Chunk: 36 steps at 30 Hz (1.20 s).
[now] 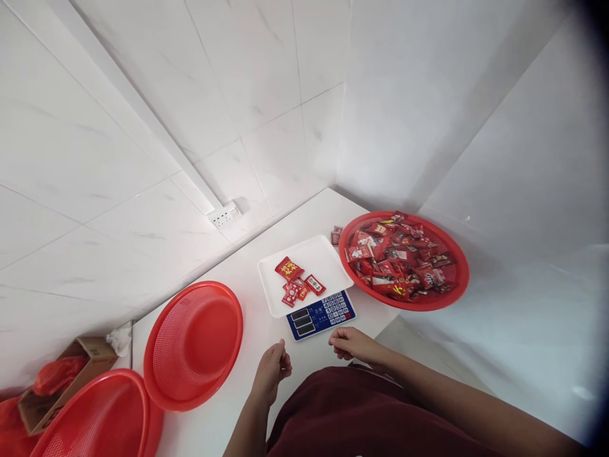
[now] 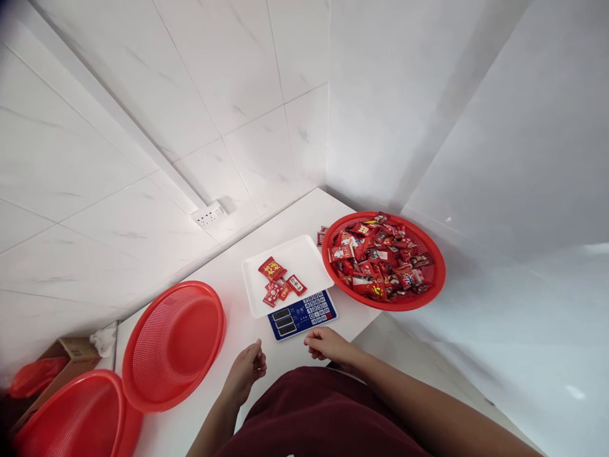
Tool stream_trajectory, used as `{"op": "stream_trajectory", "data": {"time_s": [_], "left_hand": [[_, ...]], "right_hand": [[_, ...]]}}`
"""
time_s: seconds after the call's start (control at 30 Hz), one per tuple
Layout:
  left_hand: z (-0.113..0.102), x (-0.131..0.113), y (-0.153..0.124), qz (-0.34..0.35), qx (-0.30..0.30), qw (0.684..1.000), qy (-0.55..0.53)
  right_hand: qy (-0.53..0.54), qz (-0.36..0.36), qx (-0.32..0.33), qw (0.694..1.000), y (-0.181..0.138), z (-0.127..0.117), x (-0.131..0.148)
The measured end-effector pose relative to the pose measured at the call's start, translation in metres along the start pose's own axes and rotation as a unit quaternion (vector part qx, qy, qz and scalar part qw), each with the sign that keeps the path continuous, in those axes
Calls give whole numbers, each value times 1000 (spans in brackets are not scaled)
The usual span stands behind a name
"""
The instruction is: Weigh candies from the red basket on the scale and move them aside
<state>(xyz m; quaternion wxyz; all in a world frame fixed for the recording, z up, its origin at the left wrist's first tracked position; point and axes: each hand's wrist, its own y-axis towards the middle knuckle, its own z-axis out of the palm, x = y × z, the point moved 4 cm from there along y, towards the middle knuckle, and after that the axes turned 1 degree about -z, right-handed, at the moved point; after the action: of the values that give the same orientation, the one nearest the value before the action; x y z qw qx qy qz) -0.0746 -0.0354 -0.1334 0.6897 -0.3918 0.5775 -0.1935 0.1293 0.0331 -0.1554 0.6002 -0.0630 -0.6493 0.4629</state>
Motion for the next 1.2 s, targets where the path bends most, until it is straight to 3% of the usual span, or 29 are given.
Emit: {"op": "stream_trajectory", "data": {"time_s": [0.27,0.47,0.57,0.67,0.8,1.0,1.2], "left_hand": [[8,-2,-3,22,11,999,37],[13,-16,9,75,-10,986,149],[13,-39,18,142,-64,959,238],[19,-70,27,221,-126,910,328],[40,-99,43,281,-145,846,430],[58,-104,70,275,-144,790,529],[39,-106,68,262,-183,782,535]], "right_hand": [[-6,-8,0,1000,3,2,2],[-1,-3,-6,1000,3,-2,-5],[0,-4,-8,1000,5,-4,-7],[-2,-4,-7,1000,5,-3,-9],[-4,-12,-8,1000,3,-4,-8],[-9,-23,-27,999,-2,-11,-8],[-41,-39,-31,998,6,-16,-3]]}}
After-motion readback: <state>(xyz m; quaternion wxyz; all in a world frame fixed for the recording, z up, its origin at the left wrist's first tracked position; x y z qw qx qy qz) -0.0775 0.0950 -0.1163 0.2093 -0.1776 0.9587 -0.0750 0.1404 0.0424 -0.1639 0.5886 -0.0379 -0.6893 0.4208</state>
